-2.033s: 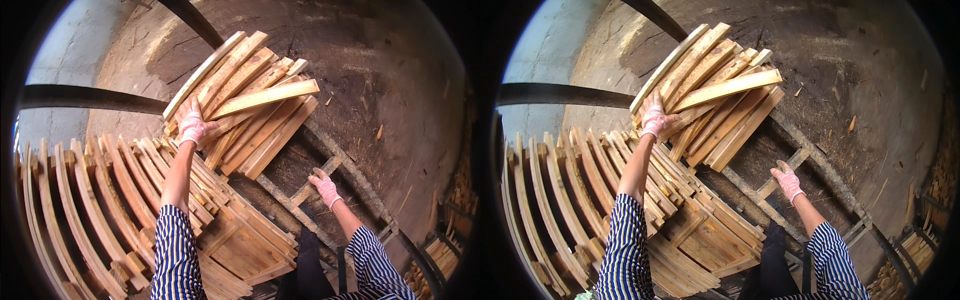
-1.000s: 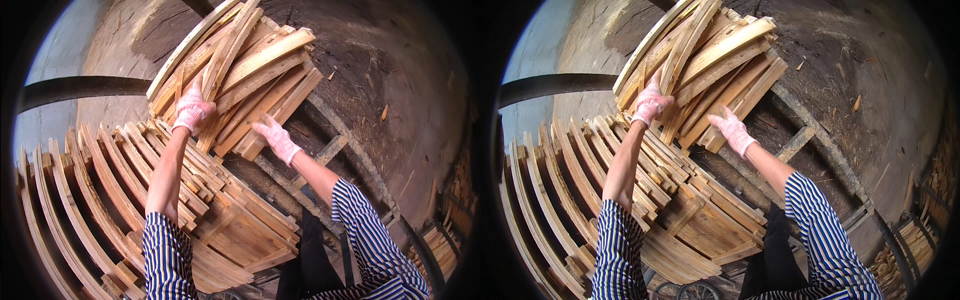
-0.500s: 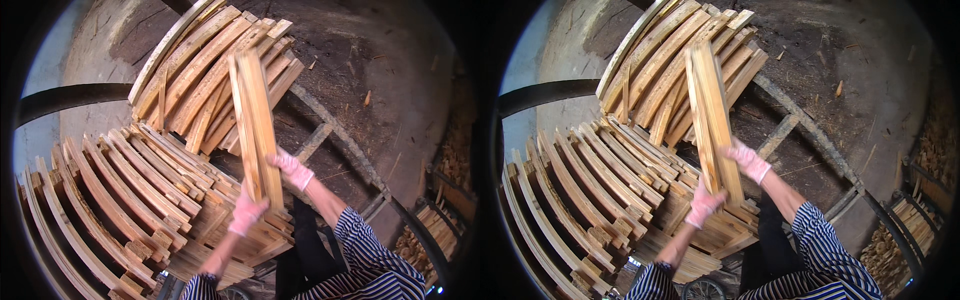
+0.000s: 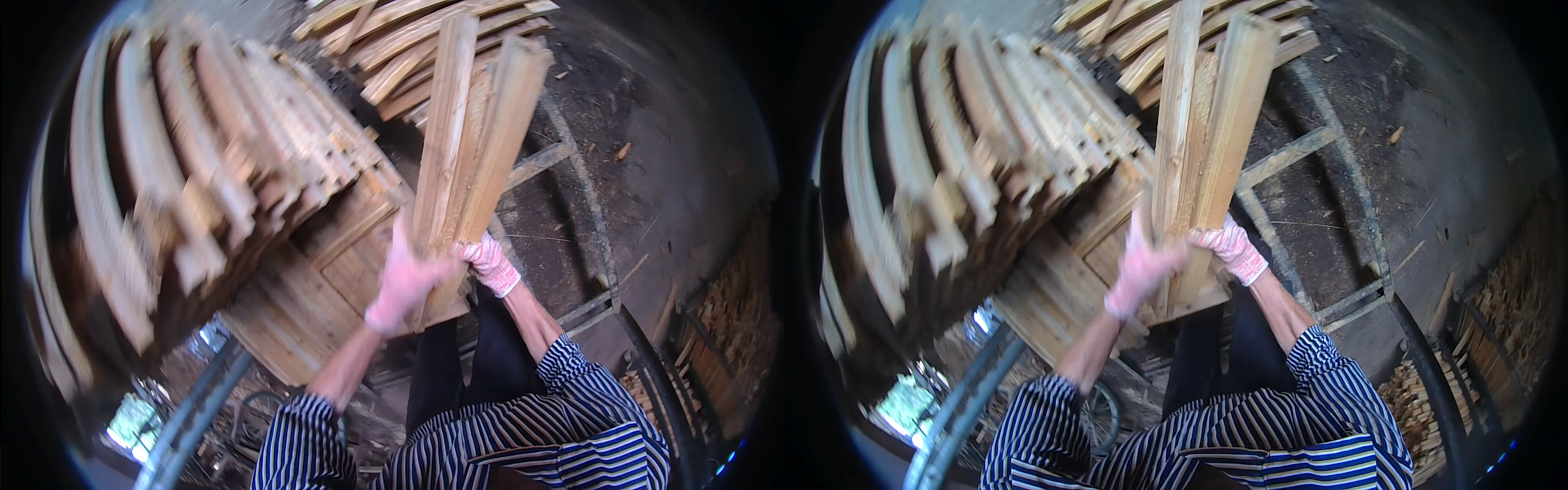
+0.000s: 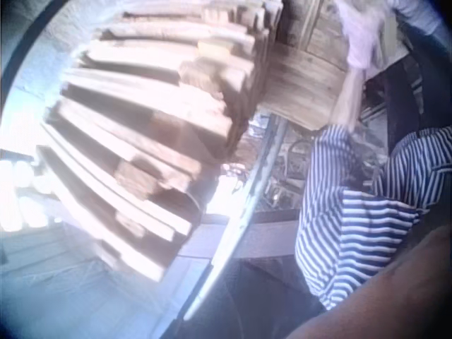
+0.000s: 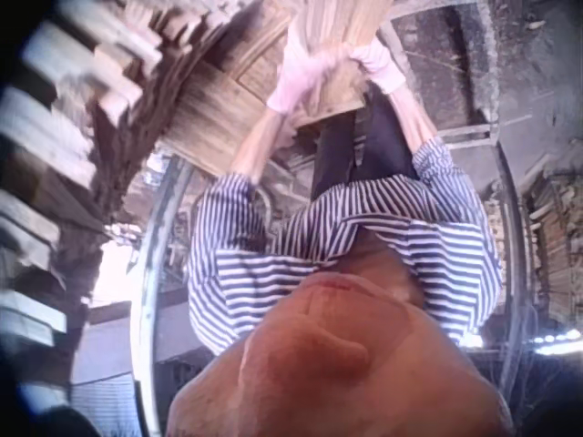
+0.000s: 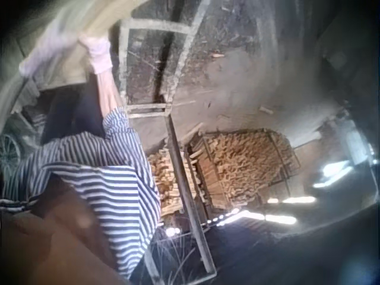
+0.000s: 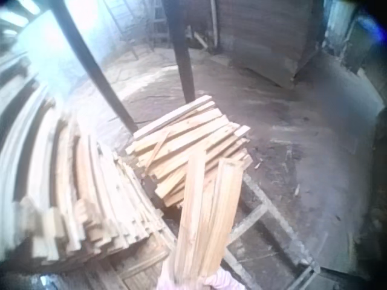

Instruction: The person picks up wooden planks from a pile and stacks them onto a wooden pallet. The person wears pink gloves and a striped shirt while handling the wood in a workshop environment.

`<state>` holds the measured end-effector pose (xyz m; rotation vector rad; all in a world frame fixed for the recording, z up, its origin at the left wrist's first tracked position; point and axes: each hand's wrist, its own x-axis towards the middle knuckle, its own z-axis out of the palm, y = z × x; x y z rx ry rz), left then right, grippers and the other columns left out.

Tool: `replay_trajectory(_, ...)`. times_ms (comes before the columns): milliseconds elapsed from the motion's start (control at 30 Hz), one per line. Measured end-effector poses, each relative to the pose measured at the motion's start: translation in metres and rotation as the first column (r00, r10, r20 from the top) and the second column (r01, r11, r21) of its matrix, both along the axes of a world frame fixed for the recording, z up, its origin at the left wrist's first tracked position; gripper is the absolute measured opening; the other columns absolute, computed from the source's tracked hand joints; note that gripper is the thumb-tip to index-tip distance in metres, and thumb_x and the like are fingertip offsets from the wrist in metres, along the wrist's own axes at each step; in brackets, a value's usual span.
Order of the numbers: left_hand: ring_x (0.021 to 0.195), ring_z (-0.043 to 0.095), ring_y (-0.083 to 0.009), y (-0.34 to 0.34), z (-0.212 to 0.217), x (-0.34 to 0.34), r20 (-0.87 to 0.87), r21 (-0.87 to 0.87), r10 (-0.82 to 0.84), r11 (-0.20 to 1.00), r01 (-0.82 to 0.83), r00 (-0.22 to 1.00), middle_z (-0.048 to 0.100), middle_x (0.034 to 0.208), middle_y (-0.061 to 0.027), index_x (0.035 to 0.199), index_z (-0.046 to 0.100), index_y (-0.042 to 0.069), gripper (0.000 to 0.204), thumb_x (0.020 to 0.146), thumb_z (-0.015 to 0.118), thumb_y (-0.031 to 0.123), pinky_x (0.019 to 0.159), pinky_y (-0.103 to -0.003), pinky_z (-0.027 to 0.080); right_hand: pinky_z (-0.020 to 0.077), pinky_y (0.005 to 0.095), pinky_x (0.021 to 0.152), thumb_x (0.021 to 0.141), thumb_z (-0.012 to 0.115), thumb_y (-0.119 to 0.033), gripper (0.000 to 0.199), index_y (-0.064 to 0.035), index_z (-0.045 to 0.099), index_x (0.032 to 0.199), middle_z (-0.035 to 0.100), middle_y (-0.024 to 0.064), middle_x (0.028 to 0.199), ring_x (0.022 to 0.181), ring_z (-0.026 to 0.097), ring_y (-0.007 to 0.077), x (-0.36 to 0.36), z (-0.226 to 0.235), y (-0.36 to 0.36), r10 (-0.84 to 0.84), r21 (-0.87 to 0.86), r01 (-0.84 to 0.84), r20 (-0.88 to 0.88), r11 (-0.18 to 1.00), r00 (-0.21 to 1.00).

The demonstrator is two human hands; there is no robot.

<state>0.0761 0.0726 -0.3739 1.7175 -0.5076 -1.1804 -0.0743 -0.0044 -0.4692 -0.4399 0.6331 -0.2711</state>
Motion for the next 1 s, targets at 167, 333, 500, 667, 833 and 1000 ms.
replay_trajectory(167, 0.107, 0.065, -0.021, 0.008, 0.055, 0.016, -0.001, -0.206, 0.081, 0.975, -0.079, 0.997, 0.067, 0.118, -0.0139, 0.136, 0.048, -0.002, 0.086, 0.069, 0.095, 0.024, 0.092, -0.037, 0.055, 0.0551, 0.0398, 0.098, 0.076, 0.09, -0.013, 0.066, -0.0025, 0.059, 0.134, 0.069, 0.0069, 0.122, 0.112, 0.066, 0.0208, 0.011, 0.042, 0.048, 0.099, -0.334, -0.113, -0.058, 0.936, 0.993)
replay_trajectory(333, 0.116, 0.064, -0.0254, 0.109, 0.068, 0.023, 0.37, -0.111, -0.029, 0.991, 0.075, 0.929, 0.066, 0.12, -0.0128, 0.142, 0.044, 0.004, 0.105, 0.057, 0.1, 0.033, 0.1, -0.038, 0.052, 0.0381, 0.0432, 0.115, 0.084, 0.085, -0.027, 0.072, -0.006, 0.051, 0.144, 0.056, 0.0116, 0.143, 0.135, 0.048, 0.0247, 0.028, 0.004, 0.11, 0.054, -0.902, -0.312, -0.31, 0.298, 0.949)
replay_trajectory(500, 0.134, 0.051, -0.029, 0.204, -0.057, 0.043, -0.176, -0.302, -0.03, 0.953, -0.025, 0.984, 0.05, 0.147, -0.0113, 0.154, 0.033, 0.008, 0.094, 0.081, 0.084, 0.039, 0.116, -0.04, 0.041, 0.0442, 0.0368, 0.109, 0.086, 0.075, -0.016, 0.06, -0.0094, 0.052, 0.141, 0.062, 0.0152, 0.136, 0.128, 0.058, 0.0275, 0.048, -0.082, 0.13, 0.372, -0.524, -0.416, -0.192, 0.743, 0.908)
replay_trajectory(667, 0.143, 0.042, -0.0297, 0.226, -0.074, 0.043, -0.171, -0.076, 0.052, 0.995, -0.066, 0.984, 0.04, 0.157, -0.0151, 0.155, 0.031, 0.006, 0.079, 0.095, 0.066, 0.044, 0.122, -0.046, 0.033, 0.05, 0.0391, 0.102, 0.073, 0.088, -0.043, 0.082, -0.006, 0.053, 0.137, 0.066, 0.0161, 0.128, 0.117, 0.064, 0.0295, 0.06, -0.033, 0.106, 0.31, -0.794, -0.603, -0.557, 0.072, 0.77)
replay_trajectory(833, 0.125, 0.06, -0.033, 0.303, -0.025, 0.014, -0.647, -0.264, 0.5, 0.562, -0.784, 0.576, 0.058, 0.141, -0.0164, 0.146, 0.045, 0.001, 0.084, 0.081, 0.085, 0.036, 0.109, -0.048, 0.05, 0.0463, 0.0397, 0.108, 0.061, 0.092, -0.05, 0.106, -0.0048, 0.045, 0.146, 0.059, 0.0226, 0.134, 0.126, 0.058, 0.0344, 0.065, 0.099, 0.137, 0.796, -0.698, -0.71, -0.377, 0.092, 0.474)
replay_trajectory(1000, 0.131, 0.056, -0.0362, 0.338, -0.045, -0.029, -0.791, -0.17, 0.458, 0.472, -0.865, 0.406, 0.054, 0.147, -0.0148, 0.152, 0.04, 0.008, 0.092, 0.082, 0.08, 0.053, 0.111, -0.055, 0.046, 0.0444, 0.0458, 0.109, 0.076, 0.08, -0.054, 0.111, -0.0119, 0.021, 0.161, 0.046, 0.0299, 0.143, 0.13, 0.051, 0.045, 0.023, 0.113, 0.238, 0.396, -0.696, -0.717, -0.653, 0.022, 0.646)
